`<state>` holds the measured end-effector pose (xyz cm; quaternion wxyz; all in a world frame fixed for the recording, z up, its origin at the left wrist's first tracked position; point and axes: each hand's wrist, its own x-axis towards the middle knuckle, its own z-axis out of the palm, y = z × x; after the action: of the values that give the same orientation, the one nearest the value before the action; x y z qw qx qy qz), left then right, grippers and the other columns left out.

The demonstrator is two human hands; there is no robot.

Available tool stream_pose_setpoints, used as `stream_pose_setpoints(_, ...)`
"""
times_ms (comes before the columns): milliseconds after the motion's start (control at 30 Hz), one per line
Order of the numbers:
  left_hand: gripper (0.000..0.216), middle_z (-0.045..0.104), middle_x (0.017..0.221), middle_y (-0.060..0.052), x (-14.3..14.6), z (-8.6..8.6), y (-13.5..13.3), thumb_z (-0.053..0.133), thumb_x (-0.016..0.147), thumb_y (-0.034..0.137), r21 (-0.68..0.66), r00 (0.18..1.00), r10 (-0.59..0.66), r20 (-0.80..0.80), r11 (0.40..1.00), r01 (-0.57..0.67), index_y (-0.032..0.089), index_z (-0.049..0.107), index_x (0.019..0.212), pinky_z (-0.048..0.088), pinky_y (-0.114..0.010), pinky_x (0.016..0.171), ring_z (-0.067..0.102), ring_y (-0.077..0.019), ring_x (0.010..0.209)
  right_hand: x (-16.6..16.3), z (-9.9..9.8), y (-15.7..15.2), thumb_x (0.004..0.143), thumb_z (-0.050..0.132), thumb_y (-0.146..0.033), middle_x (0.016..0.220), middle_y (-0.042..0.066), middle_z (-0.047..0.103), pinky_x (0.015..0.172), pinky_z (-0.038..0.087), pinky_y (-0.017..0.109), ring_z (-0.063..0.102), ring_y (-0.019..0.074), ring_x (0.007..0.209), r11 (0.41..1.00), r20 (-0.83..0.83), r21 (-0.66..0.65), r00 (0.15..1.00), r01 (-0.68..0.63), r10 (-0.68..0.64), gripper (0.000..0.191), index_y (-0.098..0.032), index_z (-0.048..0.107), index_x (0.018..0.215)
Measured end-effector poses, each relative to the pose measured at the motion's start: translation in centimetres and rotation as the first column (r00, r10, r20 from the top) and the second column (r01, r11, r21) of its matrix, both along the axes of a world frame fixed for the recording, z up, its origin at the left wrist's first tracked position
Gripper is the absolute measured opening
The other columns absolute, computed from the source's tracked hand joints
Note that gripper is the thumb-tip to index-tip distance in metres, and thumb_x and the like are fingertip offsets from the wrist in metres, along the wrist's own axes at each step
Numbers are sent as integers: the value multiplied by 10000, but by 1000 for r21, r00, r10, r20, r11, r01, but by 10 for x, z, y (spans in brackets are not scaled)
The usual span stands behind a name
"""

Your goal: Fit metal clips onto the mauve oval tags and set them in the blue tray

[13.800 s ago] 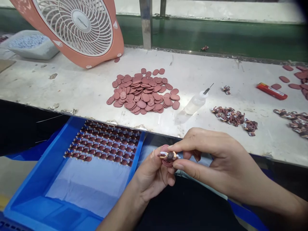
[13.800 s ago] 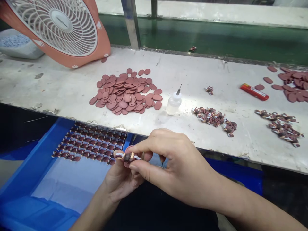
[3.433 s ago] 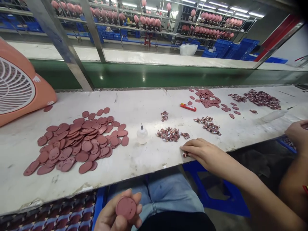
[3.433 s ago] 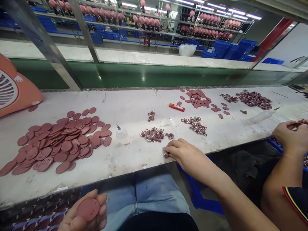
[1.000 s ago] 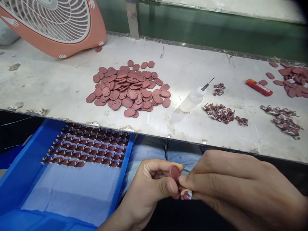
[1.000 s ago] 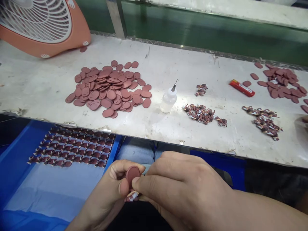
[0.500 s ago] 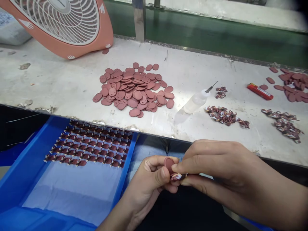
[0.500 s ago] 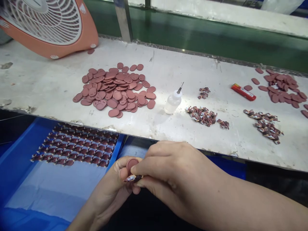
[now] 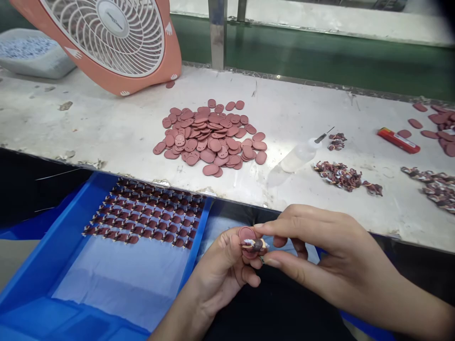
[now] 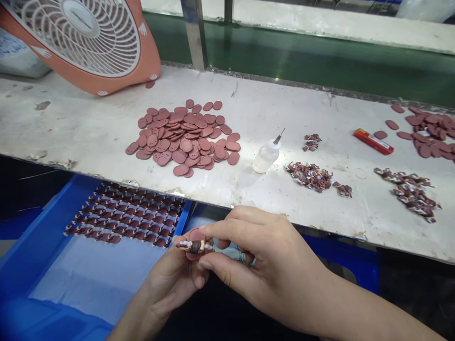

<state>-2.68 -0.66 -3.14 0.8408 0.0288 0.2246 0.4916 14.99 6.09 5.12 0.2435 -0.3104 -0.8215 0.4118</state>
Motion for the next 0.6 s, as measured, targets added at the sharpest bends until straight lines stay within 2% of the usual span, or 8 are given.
stream_pose_setpoints(167,290,689,749,-21,-1,0,4,798,786,424,37,1000,-5,-24,999,6,141,782,849,572,-132,507,632,-78,621,-5,-3,-1,964,645,-176,787,-56,649,618,451,153,578,52,674,1000,-15,-13,1000,-26,26,248,-296,668,1180)
stream_pose_setpoints(233,424,713,818,-52,-3,1,5,783,760,523,57,998,-20,-57,998,23,142,785,948,581,-151,514,655,-100,655,-8,-5,-1,955,644,-150,782,-55,654,612,458,153,585,54,666,1000,-49,19,999,-15,16,235,-276,669,1152)
stream_pose_setpoints(300,579,731,867,-78,-5,4,4,765,720,614,53,986,31,-162,998,-22,154,767,1071,590,-172,529,673,-121,676,-12,-9,-3,944,639,-123,779,-38,656,609,472,155,595,61,668,991,-68,133,997,32,-23,195,-228,672,1105)
stream_pose_setpoints(367,553,720,814,-43,-6,8,1,818,677,584,57,917,210,-340,978,-202,194,763,1065,581,-171,527,650,-108,637,-18,-18,-7,940,638,-107,781,-13,652,613,481,175,589,76,666,946,-65,304,993,110,-95,165,-182,671,1082)
stream_pose_setpoints(433,383,675,729,11,-7,12,-4,900,635,447,116,780,399,-482,911,-395,215,766,909,549,-153,498,594,-84,587,-25,-30,-11,928,651,-79,806,20,664,634,491,217,591,103,692,871,-71,469,989,149,-131,206,-137,661,1126)
stream_pose_setpoints(467,334,655,705,26,-7,14,-6,927,609,388,152,722,457,-519,881,-449,213,755,836,529,-144,477,568,-77,574,-29,-36,-12,916,664,-59,819,39,672,643,492,240,592,118,705,835,-84,531,989,147,-121,240,-111,652,1150)
stream_pose_setpoints(533,302,642,701,31,-8,17,-9,941,589,337,189,670,494,-555,859,-476,204,731,759,497,-140,447,541,-74,564,-38,-49,-14,892,680,-23,835,73,683,641,491,278,593,149,729,780,-103,615,993,110,-59,290,-61,637,1176)
stream_pose_setpoints(600,278,656,726,24,-10,18,-11,926,615,336,185,636,494,-592,852,-489,198,720,742,480,-146,440,526,-66,546,-50,-57,-14,885,679,-8,817,84,681,624,485,296,582,161,719,755,-119,650,993,84,-7,279,-42,636,1159)
